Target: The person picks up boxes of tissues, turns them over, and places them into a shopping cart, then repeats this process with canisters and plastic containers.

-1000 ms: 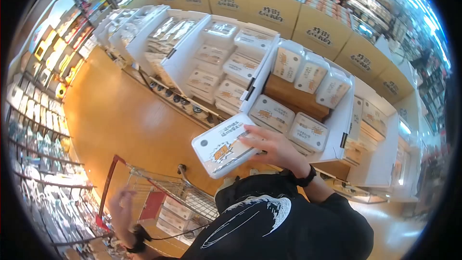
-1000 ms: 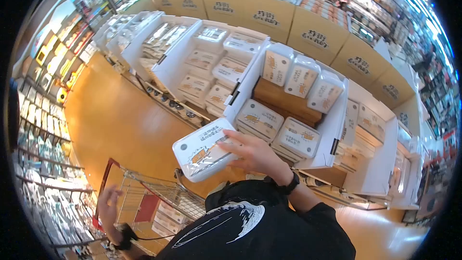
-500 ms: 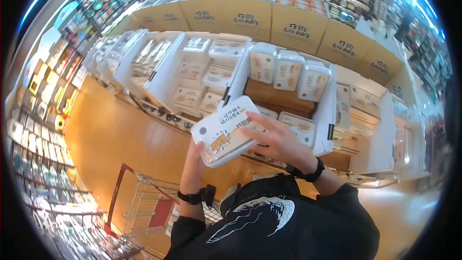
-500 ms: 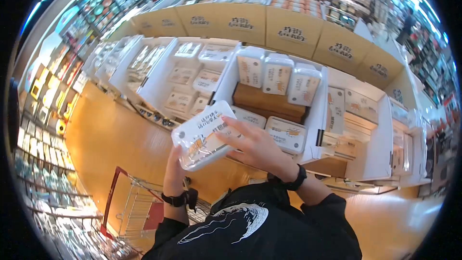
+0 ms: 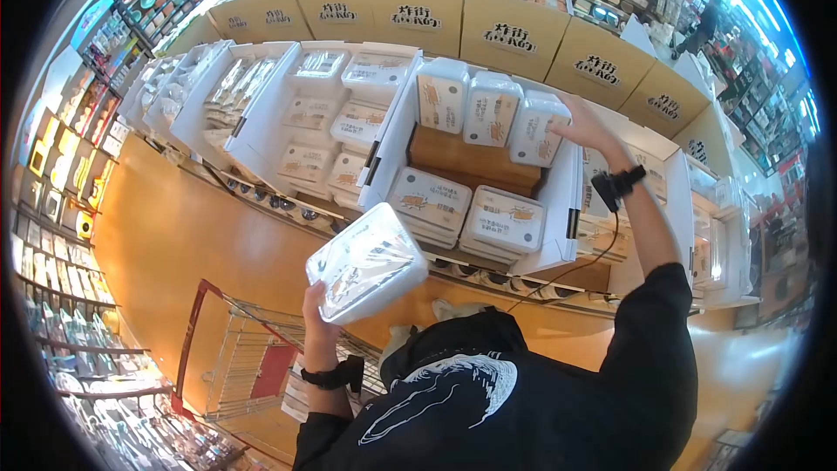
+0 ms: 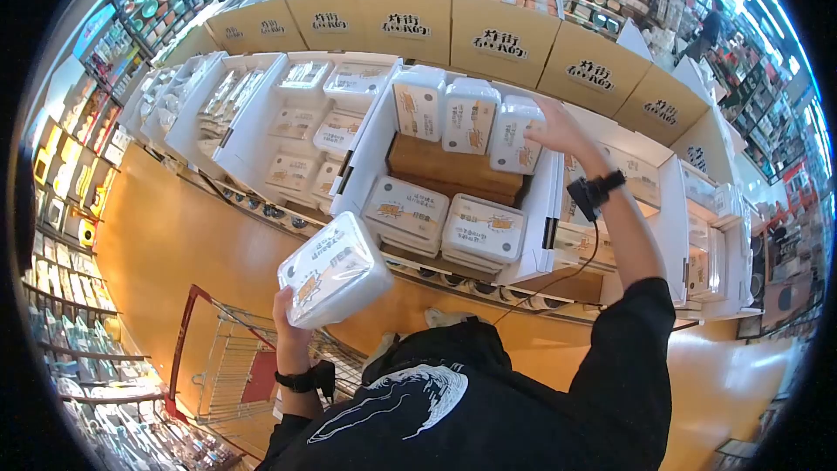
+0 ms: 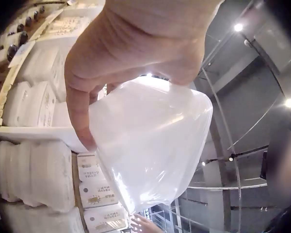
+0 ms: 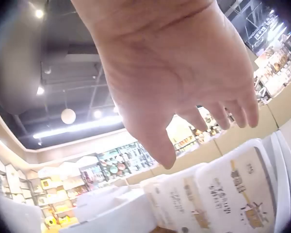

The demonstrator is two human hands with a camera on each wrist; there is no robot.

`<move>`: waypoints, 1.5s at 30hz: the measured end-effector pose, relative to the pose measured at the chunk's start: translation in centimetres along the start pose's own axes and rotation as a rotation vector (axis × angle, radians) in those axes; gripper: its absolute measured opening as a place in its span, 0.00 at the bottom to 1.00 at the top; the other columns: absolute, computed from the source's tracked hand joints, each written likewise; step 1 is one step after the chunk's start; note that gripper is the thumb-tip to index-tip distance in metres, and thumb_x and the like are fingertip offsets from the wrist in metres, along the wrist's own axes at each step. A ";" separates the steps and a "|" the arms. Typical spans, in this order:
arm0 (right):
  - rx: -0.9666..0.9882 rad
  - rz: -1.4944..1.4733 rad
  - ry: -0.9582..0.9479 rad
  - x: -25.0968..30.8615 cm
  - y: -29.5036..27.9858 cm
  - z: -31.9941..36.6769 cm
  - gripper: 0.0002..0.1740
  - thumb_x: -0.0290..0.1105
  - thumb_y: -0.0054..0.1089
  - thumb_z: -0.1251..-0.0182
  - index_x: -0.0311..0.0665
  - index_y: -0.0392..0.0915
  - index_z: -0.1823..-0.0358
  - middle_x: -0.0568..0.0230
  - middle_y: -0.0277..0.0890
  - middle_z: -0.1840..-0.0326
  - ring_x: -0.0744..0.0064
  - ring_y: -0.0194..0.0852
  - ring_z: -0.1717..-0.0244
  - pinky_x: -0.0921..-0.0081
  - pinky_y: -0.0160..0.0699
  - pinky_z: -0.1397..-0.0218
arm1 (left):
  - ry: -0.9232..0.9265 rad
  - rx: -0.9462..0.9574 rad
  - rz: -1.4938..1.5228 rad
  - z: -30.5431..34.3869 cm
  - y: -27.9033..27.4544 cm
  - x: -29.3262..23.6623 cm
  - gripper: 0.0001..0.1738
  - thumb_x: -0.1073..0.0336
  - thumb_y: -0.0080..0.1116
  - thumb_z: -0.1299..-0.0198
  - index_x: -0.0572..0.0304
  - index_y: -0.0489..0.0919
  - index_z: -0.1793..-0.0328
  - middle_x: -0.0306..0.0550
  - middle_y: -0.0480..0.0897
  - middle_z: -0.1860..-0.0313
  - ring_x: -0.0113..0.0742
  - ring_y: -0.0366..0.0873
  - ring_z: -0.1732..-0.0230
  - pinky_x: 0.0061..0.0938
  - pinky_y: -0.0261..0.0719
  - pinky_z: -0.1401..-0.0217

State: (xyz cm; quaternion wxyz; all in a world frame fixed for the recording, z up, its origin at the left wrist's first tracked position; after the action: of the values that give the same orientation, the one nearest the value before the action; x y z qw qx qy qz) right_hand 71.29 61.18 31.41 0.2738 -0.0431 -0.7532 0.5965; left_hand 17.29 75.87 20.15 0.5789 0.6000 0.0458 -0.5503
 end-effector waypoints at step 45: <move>1.464 -1.615 0.192 41.7 28.3 13.6 0.32 0.46 0.47 0.27 0.35 0.56 0.30 0.58 0.66 0.35 0.66 0.68 0.38 0.65 0.66 0.34 | 0.497 -0.972 -0.754 22.6 -7.8 0.5 0.42 0.57 0.60 0.44 0.64 0.55 0.26 0.55 0.67 0.33 0.43 0.66 0.34 0.37 0.68 0.36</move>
State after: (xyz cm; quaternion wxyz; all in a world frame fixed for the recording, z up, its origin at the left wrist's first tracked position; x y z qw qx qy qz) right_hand 22.28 73.66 18.52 0.6010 0.5905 0.0022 0.5386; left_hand -1.62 61.29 21.04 0.5238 0.3224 0.6279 -0.4769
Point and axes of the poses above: each hand's wrist, its own z-axis away from the middle knuckle, its own y-axis out of the palm, x = y × z, the point moved 7 cm from there along -z, towards the middle knuckle
